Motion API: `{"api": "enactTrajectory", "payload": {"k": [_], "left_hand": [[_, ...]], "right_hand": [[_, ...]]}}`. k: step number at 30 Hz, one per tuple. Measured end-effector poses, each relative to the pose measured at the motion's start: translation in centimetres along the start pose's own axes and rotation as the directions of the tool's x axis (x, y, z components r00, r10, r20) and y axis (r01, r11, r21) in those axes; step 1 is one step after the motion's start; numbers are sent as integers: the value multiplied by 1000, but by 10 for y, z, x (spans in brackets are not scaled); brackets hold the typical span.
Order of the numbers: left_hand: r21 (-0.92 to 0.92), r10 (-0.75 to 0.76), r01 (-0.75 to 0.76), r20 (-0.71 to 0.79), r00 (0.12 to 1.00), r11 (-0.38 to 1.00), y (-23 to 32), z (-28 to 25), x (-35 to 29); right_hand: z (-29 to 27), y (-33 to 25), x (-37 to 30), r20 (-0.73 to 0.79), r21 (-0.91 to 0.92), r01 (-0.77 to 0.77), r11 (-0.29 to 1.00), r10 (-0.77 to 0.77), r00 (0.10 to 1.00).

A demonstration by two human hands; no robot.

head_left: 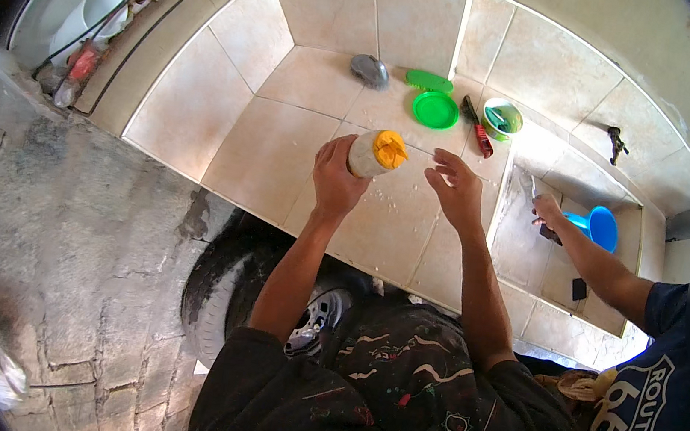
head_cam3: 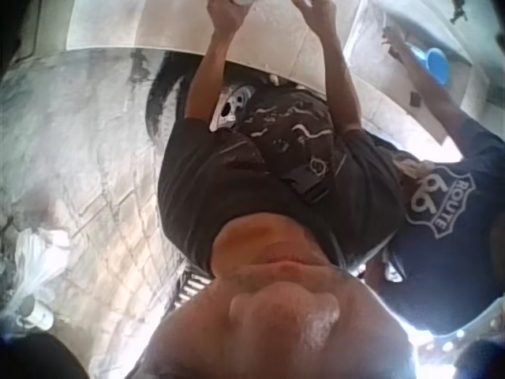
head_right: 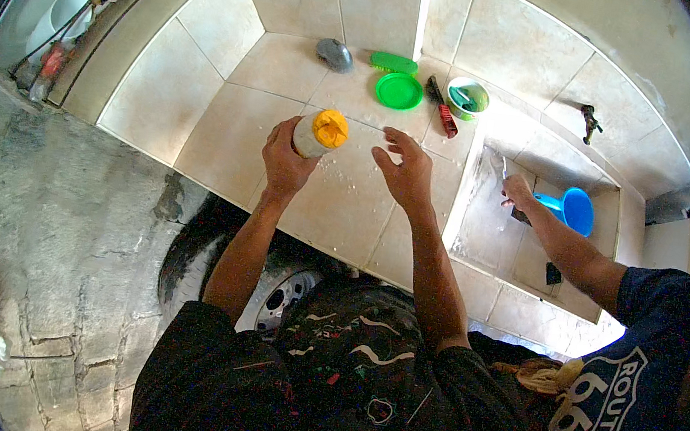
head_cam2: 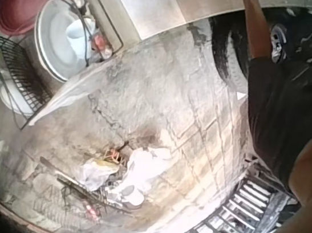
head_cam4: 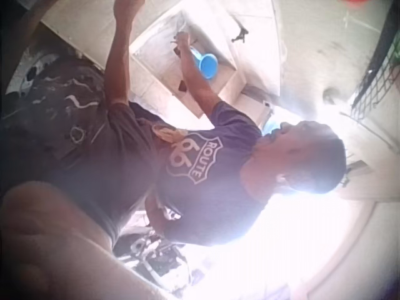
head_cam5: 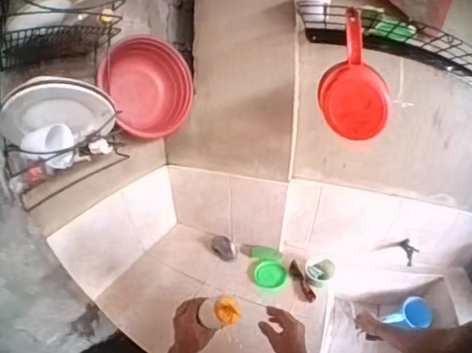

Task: The person sprinkles a white powder from a yellow-labeled container onto a tiled sink surface and into the basin, then uses a blue plastic scoop to move the powder around. A second person briefly appears and uses a toothbrush to scrub the sink while the first person continues handling the powder and scoop.

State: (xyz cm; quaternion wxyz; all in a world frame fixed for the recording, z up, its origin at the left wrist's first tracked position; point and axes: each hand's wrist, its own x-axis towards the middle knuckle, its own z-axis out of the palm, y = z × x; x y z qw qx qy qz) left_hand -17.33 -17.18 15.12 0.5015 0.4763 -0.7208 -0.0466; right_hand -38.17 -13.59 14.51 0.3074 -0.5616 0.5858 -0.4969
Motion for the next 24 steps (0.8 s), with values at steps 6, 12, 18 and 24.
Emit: {"api": "enactTrajectory", "payload": {"k": [6,12,18,24], "left_hand": [[60,37,-39,41,998,997,-1,0,3],[44,20,-21,6,1000,999,-8,11,3],[-141,-231,228,-10,973,963,-5,29,-5],[-422,-289,239,-57,956,874,10,45,5]], "right_hand": [[-11,-65,9,20,-40,349,936,-348,937],[-11,-81,28,199,-323,544,775,-506,839],[7,-85,64,310,-376,393,839,-286,907],[7,-117,78,418,-418,456,785,-279,864]]}}
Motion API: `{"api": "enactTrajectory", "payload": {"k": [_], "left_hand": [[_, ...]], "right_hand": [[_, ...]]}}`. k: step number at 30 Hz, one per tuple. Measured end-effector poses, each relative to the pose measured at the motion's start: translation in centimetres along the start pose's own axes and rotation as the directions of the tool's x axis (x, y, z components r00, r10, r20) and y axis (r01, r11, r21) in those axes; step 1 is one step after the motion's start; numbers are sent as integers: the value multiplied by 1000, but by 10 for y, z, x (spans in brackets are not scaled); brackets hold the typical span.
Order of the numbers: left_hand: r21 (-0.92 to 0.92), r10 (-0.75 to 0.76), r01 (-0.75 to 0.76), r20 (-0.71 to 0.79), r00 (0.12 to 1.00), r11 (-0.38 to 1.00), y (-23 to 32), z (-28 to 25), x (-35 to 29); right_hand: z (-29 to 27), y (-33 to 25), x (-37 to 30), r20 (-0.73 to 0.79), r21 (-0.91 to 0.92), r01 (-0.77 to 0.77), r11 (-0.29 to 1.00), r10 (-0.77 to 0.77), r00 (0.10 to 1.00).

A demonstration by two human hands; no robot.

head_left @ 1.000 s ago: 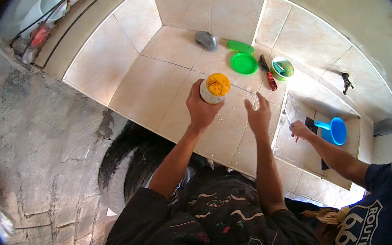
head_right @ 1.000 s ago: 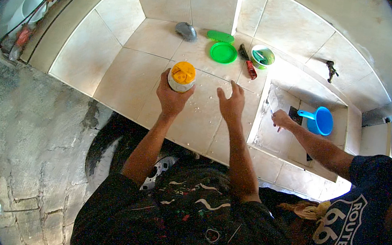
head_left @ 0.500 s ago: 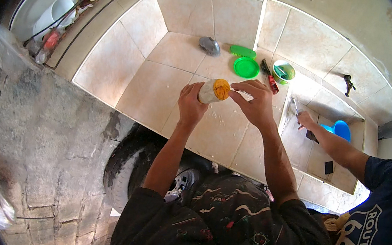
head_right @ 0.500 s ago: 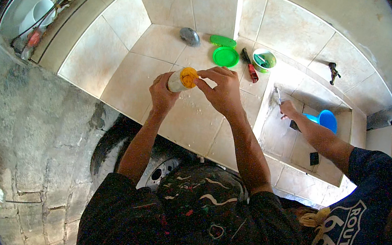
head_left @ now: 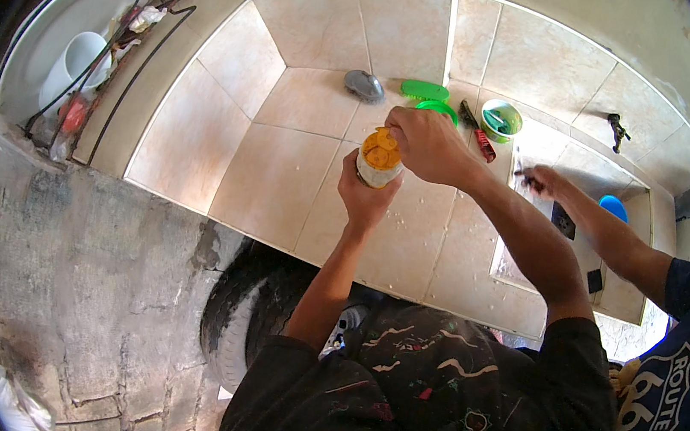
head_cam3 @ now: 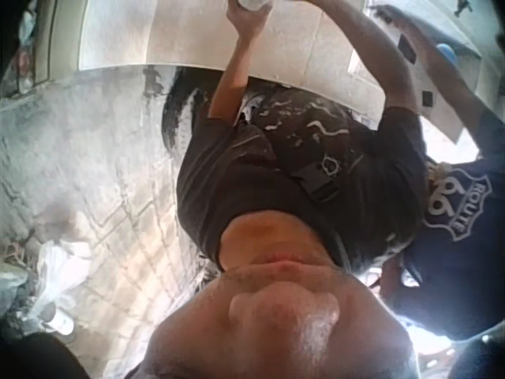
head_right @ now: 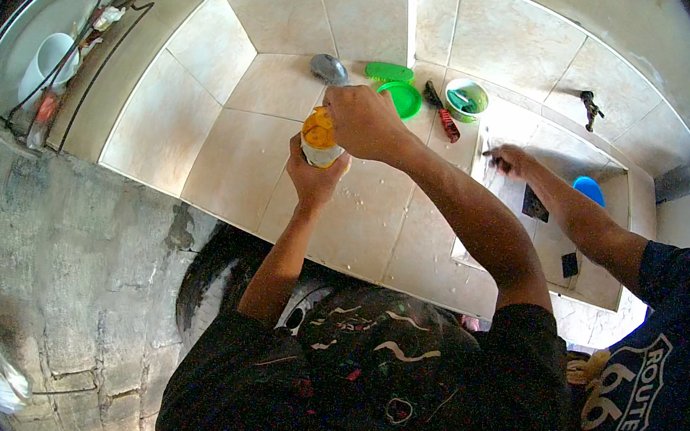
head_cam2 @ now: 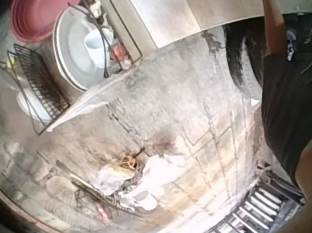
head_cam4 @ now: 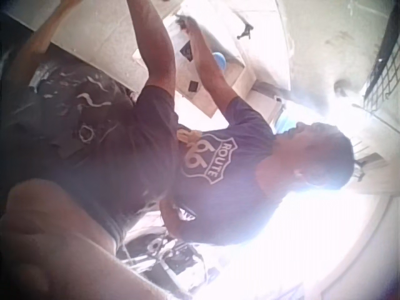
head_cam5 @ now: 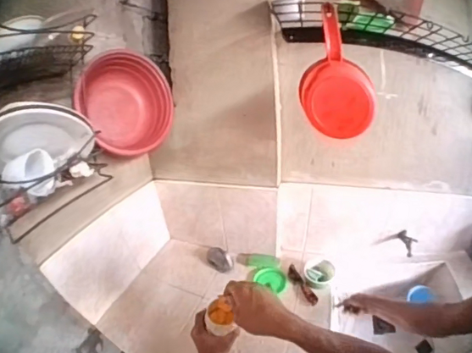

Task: The person sprinkles a white powder from a yellow-labeled container onto a tiled sink surface and into the basin, then uses a blue plastic scoop to move the powder around. A second person briefly appears and uses a toothbrush to scrub the sink while the first person continues handling the powder and scoop.

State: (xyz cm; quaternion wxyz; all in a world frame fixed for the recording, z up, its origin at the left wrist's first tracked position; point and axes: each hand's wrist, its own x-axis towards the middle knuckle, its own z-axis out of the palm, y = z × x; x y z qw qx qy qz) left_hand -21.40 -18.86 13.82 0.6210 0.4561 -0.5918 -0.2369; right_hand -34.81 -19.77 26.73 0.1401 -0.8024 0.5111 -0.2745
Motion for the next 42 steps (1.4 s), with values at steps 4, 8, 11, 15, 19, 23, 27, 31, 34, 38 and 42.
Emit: {"api": "enactTrajectory", "payload": {"k": [4,8,11,15,19,23,27,31,34,38,42], "left_hand": [[-202,104,-98,19,994,975,16,2,8],[-152,-21,64,269,963,986,20,-1,9],[-96,-114,157,347,931,983,13,-3,3],[-20,-173,193,354,919,981,1,-7,-13],[107,-192,165,349,917,981,-5,-11,-25],[144,-245,207,347,905,968,-8,-14,-28],[173,-308,264,328,893,949,-17,-16,-26],[146,-376,347,324,868,926,-32,-14,-25],[-60,-425,484,393,815,873,-39,-7,-23],[-376,-430,763,656,620,526,-33,6,-26],[-410,-260,692,716,648,594,-14,26,-27]], "right_hand": [[-19,-4,10,12,34,97,995,-97,995],[-21,8,22,101,112,133,985,-145,984],[-17,21,18,185,61,183,981,-191,964],[-16,38,-2,246,83,78,993,-96,964],[-16,56,-19,377,136,39,990,-88,922],[-6,76,-38,299,216,-50,975,-18,954],[14,93,-75,306,352,-192,916,81,949],[41,108,-116,376,338,-356,871,222,900],[66,114,-129,432,381,-460,802,286,855],[101,111,-129,396,727,-441,527,203,896],[117,102,-129,309,940,-320,121,102,946]]}}
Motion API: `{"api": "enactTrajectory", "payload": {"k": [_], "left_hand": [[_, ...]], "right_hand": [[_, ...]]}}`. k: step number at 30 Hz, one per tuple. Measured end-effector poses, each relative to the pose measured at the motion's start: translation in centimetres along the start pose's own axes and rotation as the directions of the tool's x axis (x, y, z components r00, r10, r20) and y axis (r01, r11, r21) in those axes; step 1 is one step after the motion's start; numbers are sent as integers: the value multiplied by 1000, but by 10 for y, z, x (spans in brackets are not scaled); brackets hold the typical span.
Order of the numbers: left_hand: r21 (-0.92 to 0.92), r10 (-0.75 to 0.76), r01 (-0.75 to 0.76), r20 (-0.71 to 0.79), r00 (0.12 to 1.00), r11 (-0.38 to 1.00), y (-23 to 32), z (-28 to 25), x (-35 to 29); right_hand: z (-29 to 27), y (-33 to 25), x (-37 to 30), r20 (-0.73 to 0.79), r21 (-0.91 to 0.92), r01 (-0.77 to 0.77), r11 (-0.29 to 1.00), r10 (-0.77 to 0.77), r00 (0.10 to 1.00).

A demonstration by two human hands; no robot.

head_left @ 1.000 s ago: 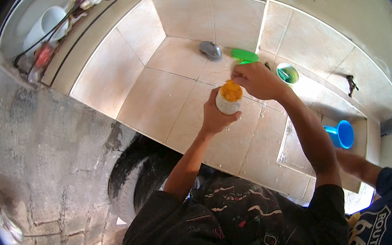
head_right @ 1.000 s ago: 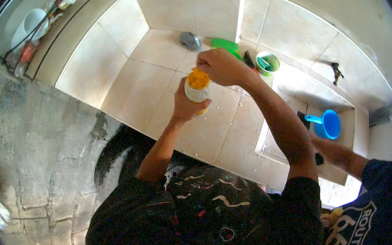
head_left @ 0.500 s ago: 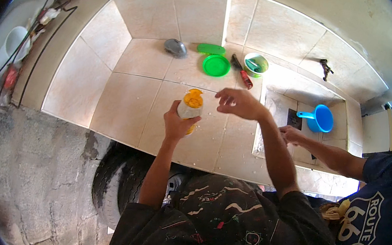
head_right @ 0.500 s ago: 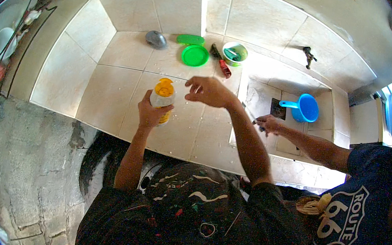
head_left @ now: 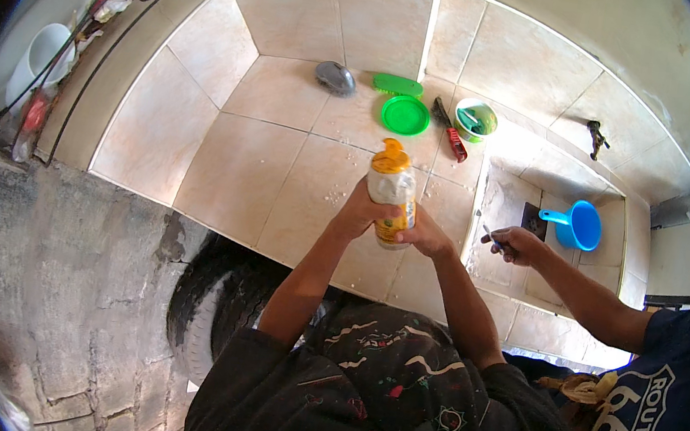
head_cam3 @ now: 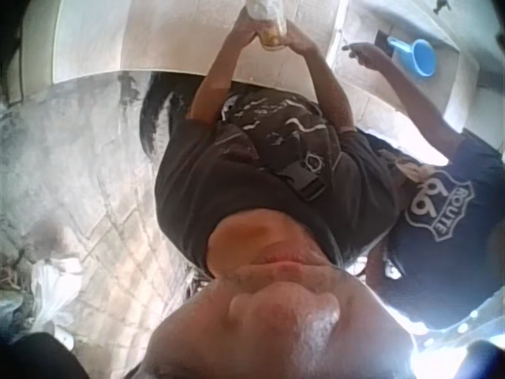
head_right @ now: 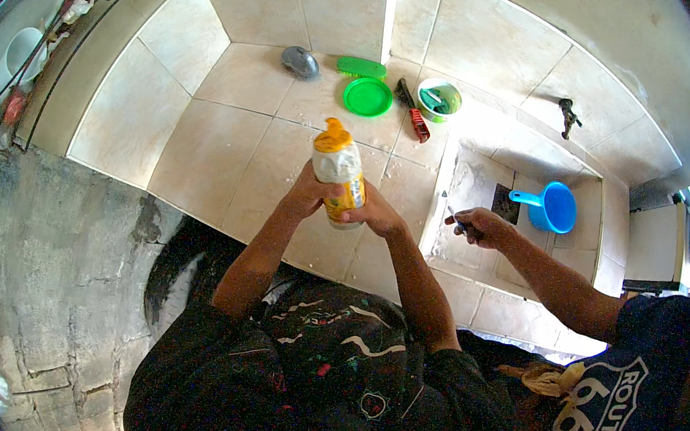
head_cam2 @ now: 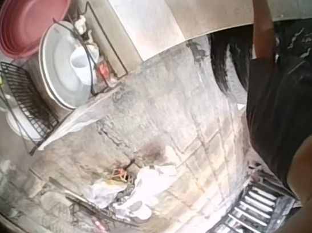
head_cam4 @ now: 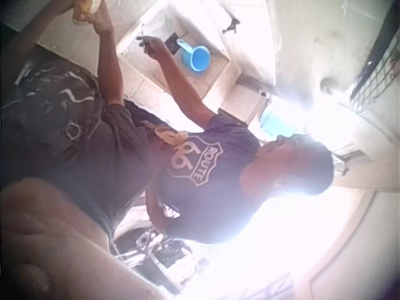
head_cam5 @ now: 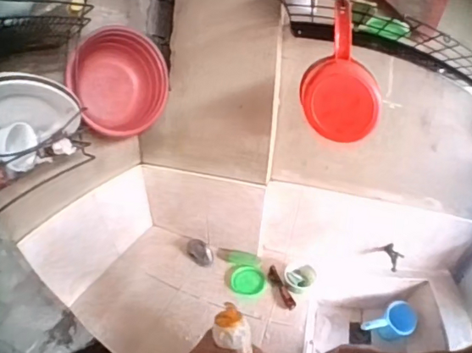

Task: The person sprinkles a white powder from a yellow-labeled container onto a tiled sink surface and into the basin, then uses a blue plastic scoop to move the powder around. A second person briefly appears and uses a toothbrush to scrub the sink while the first person continues handling the powder and scoop.

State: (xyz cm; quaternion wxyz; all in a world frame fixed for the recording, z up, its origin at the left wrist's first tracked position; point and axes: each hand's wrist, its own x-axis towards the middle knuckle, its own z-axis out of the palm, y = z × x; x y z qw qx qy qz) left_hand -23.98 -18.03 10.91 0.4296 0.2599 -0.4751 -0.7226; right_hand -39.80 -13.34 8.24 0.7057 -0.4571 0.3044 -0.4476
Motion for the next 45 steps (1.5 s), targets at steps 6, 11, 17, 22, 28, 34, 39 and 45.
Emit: {"api": "enactTrajectory", "payload": {"k": [6,11,17,22,28,34,39,45], "left_hand": [[524,265,-116,-219,939,844,2,36,-5],[517,278,-138,-203,939,845,7,46,-14],[556,257,-114,-186,948,823,14,41,-14],[449,180,-67,-214,960,891,3,33,-3],[-179,-59,28,-173,983,983,-11,22,9],[-287,-100,42,-191,976,957,-27,23,1],[-306,-196,130,-197,961,943,-23,-2,-9],[-271,-70,13,-199,977,963,2,-34,-25]], "right_hand": [[2,-10,-10,-168,-242,-61,968,20,986],[4,-17,-10,-168,-392,110,914,-189,967],[2,-13,-8,-241,-388,54,920,-158,958],[4,-6,-7,-317,-435,16,900,-170,933],[22,-17,-19,-437,-314,-54,948,-94,895],[38,-32,-25,-447,-686,-316,655,-38,894],[50,-20,-2,-346,-729,-229,645,-58,937],[75,-4,28,-285,-787,-160,596,-121,951]]}}
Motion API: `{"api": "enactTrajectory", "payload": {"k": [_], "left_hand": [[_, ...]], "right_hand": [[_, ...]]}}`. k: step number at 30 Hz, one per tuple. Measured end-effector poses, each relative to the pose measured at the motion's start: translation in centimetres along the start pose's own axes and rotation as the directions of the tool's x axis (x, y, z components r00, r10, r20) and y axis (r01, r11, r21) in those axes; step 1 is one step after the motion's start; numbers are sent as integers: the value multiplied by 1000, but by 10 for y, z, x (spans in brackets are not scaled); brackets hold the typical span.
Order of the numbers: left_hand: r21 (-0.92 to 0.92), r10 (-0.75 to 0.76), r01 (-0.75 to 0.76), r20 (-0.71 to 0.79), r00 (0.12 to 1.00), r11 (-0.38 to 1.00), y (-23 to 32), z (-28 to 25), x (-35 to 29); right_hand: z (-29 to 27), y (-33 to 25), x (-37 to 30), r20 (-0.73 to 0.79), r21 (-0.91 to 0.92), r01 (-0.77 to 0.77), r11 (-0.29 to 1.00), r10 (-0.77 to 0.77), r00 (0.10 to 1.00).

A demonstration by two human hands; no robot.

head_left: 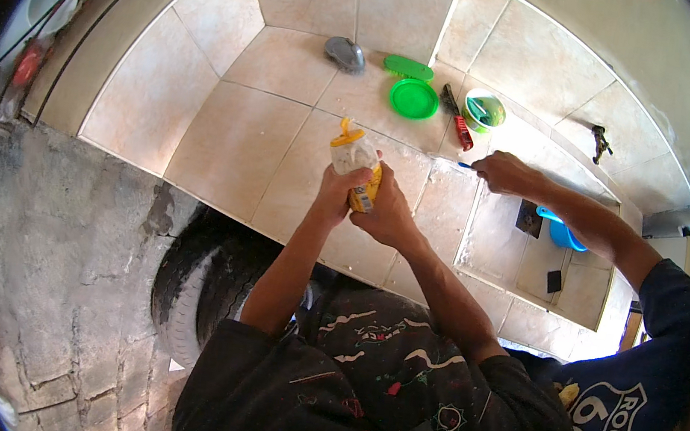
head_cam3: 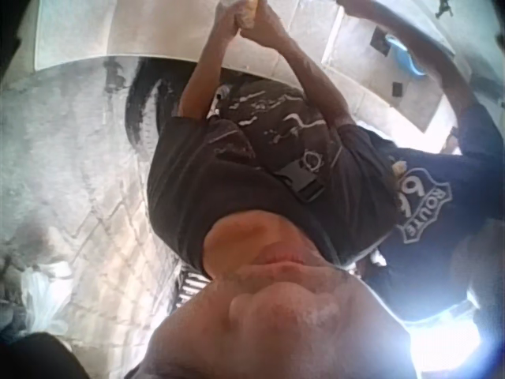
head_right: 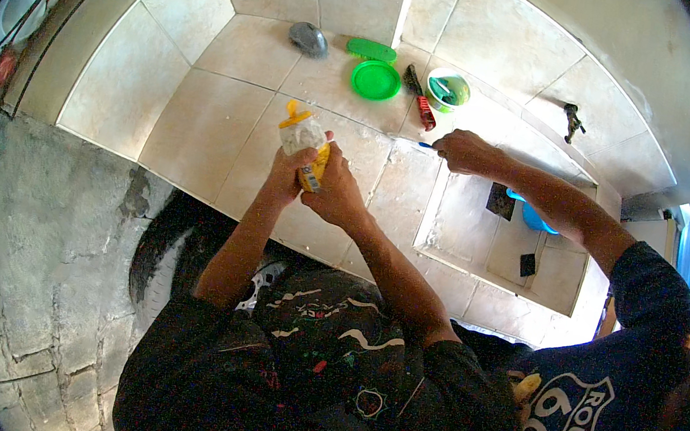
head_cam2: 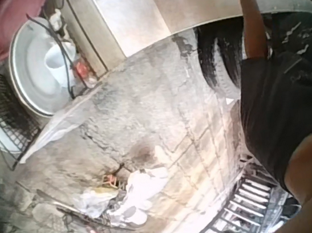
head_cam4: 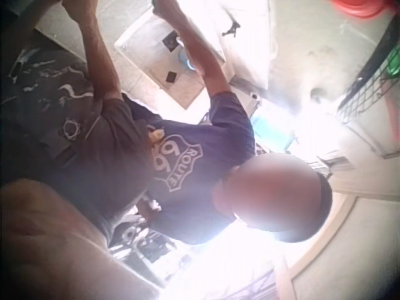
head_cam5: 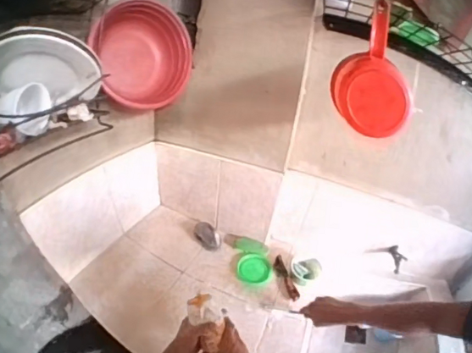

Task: The person sprinkles a white powder from a yellow-labeled container onto a tiled sink surface and into the basin, then uses a blue plastic scoop to move the powder around. A second person briefly appears and uses a toothbrush to scrub the sink while the first person continues handling the powder and scoop.

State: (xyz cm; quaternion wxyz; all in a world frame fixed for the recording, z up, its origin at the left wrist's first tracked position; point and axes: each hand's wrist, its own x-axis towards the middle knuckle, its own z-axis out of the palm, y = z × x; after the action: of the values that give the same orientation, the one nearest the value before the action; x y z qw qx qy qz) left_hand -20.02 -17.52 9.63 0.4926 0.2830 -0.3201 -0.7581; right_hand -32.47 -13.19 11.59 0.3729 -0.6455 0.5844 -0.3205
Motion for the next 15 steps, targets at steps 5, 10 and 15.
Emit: {"api": "enactTrajectory", "payload": {"k": [5,10,15], "left_hand": [[36,137,-137,-11,990,990,17,-18,-6],[38,196,-193,-262,945,980,19,-41,-3],[17,240,-240,-145,960,971,15,-51,-6]], "right_hand": [[25,-4,8,-160,62,194,979,-182,970],[33,13,4,-65,219,-11,976,26,998],[47,35,-10,330,944,-330,15,15,944]]}}
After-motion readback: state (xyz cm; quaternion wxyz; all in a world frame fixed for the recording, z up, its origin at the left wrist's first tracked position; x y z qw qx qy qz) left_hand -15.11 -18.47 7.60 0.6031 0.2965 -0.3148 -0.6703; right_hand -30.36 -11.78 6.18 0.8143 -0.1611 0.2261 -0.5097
